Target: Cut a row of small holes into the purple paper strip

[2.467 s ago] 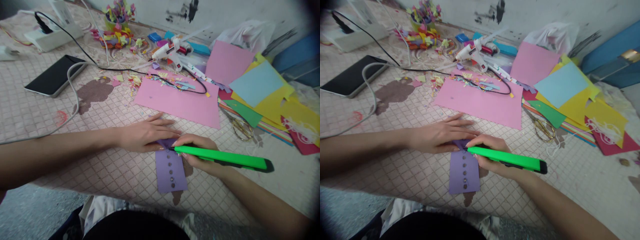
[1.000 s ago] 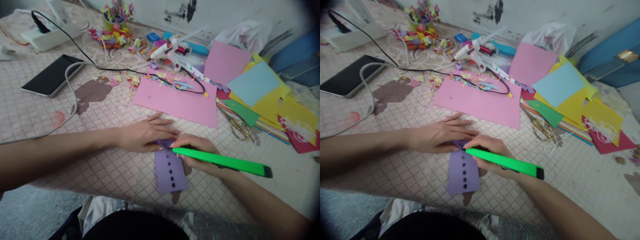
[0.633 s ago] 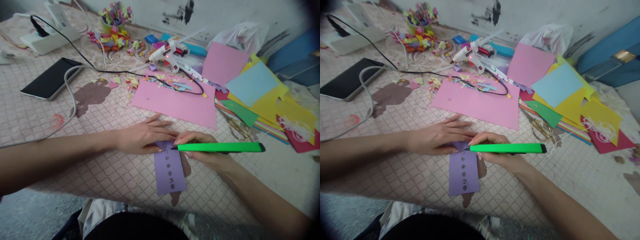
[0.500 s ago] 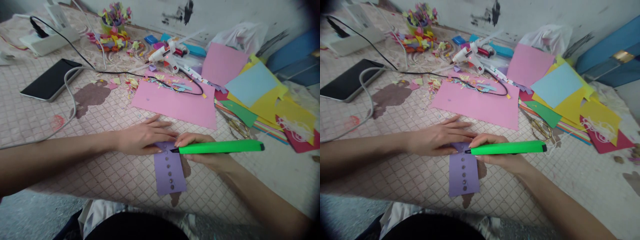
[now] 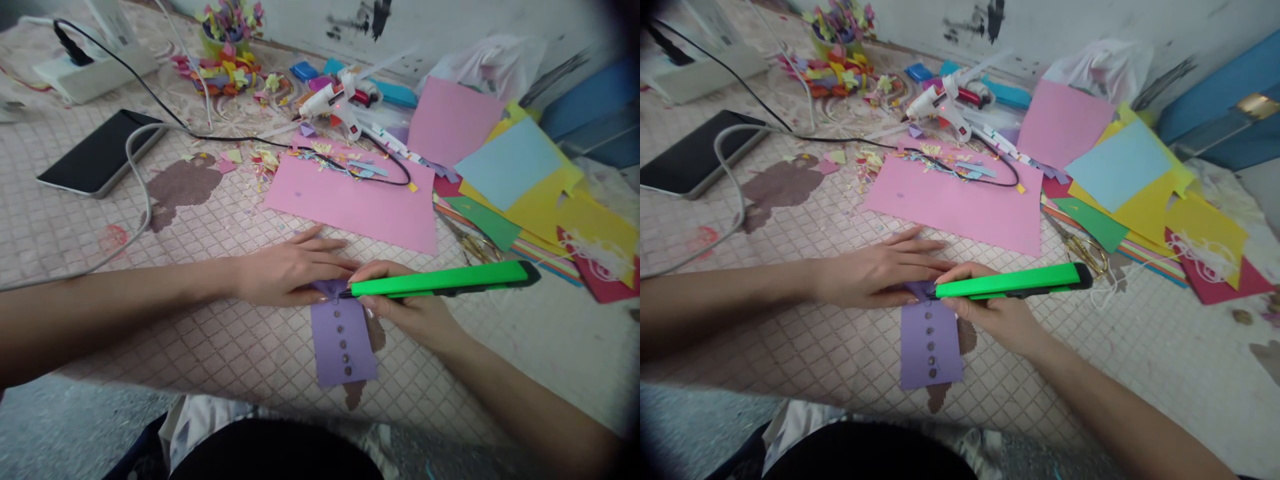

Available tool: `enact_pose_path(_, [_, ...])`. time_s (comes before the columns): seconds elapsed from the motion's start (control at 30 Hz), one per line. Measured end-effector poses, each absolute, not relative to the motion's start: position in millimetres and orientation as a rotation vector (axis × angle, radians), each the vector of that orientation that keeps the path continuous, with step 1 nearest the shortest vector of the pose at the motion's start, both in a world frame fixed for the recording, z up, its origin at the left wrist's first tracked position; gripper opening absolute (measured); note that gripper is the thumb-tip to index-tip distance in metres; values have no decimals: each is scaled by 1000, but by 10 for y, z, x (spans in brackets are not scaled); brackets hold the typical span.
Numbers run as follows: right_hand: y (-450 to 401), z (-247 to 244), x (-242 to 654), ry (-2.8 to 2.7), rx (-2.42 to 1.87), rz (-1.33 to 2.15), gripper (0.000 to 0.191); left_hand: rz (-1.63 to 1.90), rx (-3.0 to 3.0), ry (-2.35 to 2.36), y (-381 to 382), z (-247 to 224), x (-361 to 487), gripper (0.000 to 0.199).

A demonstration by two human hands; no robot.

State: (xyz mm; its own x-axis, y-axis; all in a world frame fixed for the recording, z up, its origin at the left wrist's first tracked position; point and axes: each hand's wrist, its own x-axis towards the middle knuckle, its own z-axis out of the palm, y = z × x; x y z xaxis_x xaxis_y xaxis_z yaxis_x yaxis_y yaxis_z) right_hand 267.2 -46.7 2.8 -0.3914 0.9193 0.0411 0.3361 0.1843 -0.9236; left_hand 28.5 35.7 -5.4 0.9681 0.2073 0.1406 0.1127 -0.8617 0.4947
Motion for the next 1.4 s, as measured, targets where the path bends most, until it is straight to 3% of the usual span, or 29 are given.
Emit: enact_pose_path(1.4, [-467,38,2671,-1905,-1118,1179,18,261,2642,231,362,-57,282,47])
